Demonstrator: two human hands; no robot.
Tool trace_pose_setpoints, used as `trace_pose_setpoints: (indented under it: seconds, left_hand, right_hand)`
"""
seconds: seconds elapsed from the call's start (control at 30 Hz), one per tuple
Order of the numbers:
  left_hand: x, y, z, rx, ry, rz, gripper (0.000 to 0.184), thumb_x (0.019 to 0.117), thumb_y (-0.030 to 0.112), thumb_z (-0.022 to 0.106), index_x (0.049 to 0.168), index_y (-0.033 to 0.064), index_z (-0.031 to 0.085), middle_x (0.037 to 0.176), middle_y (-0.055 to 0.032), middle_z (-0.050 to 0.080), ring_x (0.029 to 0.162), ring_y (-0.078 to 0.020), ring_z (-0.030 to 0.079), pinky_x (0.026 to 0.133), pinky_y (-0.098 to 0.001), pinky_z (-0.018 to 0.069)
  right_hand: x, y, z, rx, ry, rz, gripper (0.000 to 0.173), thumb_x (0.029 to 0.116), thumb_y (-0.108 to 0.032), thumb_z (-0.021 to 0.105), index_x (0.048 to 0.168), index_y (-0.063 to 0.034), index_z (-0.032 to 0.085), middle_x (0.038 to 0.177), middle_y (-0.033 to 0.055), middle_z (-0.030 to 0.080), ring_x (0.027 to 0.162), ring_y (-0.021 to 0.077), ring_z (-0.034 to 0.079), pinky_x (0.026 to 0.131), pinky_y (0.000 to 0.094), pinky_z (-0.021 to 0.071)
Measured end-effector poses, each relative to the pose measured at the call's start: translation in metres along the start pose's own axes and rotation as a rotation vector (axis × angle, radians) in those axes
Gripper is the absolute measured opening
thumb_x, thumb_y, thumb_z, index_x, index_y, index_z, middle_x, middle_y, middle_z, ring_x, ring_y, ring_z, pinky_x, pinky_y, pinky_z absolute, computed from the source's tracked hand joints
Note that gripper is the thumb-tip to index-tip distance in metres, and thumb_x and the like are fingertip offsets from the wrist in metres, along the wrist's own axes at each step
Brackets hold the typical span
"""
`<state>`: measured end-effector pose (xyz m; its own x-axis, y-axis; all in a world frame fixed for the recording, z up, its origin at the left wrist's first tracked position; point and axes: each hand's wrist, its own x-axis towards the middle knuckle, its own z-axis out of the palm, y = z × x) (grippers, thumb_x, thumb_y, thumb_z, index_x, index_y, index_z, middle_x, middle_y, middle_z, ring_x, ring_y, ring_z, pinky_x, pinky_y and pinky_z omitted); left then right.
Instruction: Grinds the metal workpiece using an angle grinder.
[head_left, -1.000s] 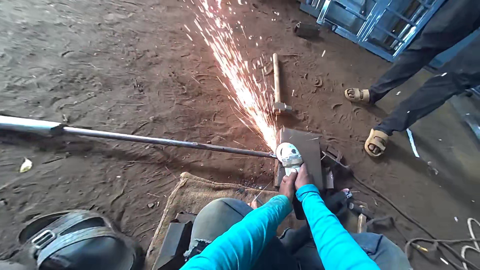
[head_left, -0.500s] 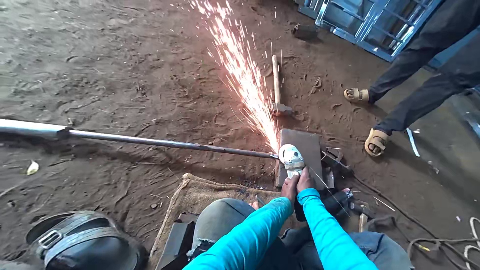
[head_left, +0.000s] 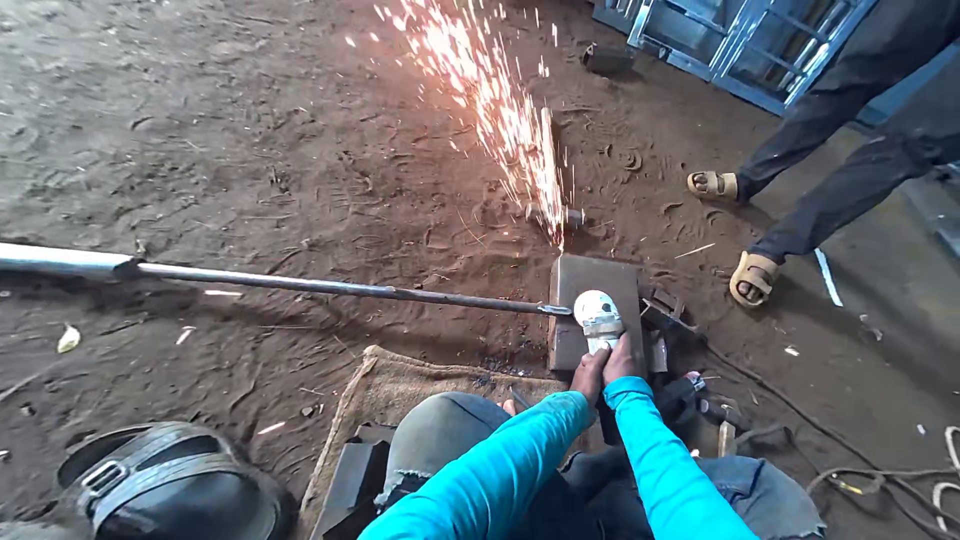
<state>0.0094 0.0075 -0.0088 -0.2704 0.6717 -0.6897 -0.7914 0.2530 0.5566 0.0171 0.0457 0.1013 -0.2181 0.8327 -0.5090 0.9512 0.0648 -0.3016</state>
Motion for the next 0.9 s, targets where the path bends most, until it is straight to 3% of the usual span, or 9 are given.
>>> trace_pose_setpoints:
  seconds: [0.13, 0.3, 0.5, 0.73, 0.9]
  left_hand:
    - [-0.003, 0.000, -0.004, 0.029, 0.016, 0.044, 0.061, 0.1039, 0.054, 0.051, 0.136, 0.0025, 0.054, 0.125, -0.0237, 0.062, 0.114, -0.0341, 0.061, 0.097, -0.0534, 0.0493]
    - [-0.003, 0.005, -0.018, -0.086, 0.107, 0.034, 0.062, 0.1043, 0.056, 0.049, 0.140, 0.0047, 0.052, 0.126, -0.0233, 0.062, 0.114, -0.0351, 0.061, 0.095, -0.0554, 0.0497]
    - [-0.012, 0.017, -0.011, 0.001, -0.002, -0.030, 0.070, 0.1028, 0.065, 0.041, 0.143, 0.0087, 0.049, 0.131, -0.0233, 0.060, 0.118, -0.0358, 0.059, 0.095, -0.0568, 0.0490]
    - [-0.007, 0.017, -0.018, -0.100, 0.068, -0.060, 0.076, 0.1009, 0.069, 0.041, 0.140, 0.0061, 0.054, 0.130, -0.0234, 0.061, 0.118, -0.0367, 0.059, 0.095, -0.0584, 0.0493]
    - [-0.006, 0.018, -0.013, -0.090, 0.019, -0.067, 0.073, 0.1028, 0.066, 0.039, 0.140, 0.0057, 0.054, 0.129, -0.0227, 0.061, 0.117, -0.0350, 0.059, 0.094, -0.0568, 0.0491]
  right_hand:
    - [-0.003, 0.001, 0.002, -0.002, 0.004, -0.004, 0.062, 0.1068, -0.017, 0.055, 0.160, 0.0004, 0.028, 0.147, 0.0276, 0.055, 0.135, 0.0396, 0.056, 0.115, 0.0526, 0.0415]
    - [0.000, -0.018, 0.011, -0.119, -0.049, -0.085, 0.059, 0.1061, -0.016, 0.055, 0.159, -0.0021, 0.033, 0.142, 0.0270, 0.058, 0.131, 0.0396, 0.059, 0.111, 0.0539, 0.0452]
    - [0.001, -0.021, 0.002, -0.205, -0.024, 0.003, 0.058, 0.1062, -0.018, 0.055, 0.158, -0.0019, 0.034, 0.140, 0.0254, 0.061, 0.130, 0.0378, 0.061, 0.110, 0.0523, 0.0466]
    - [-0.002, -0.033, 0.006, -0.236, -0.035, -0.035, 0.062, 0.1055, -0.020, 0.056, 0.160, -0.0049, 0.031, 0.143, 0.0225, 0.060, 0.131, 0.0356, 0.061, 0.111, 0.0517, 0.0468]
    - [-0.002, -0.034, 0.002, -0.288, -0.014, -0.016, 0.066, 0.1030, -0.022, 0.059, 0.159, -0.0032, 0.031, 0.141, 0.0218, 0.061, 0.128, 0.0341, 0.063, 0.108, 0.0494, 0.0497]
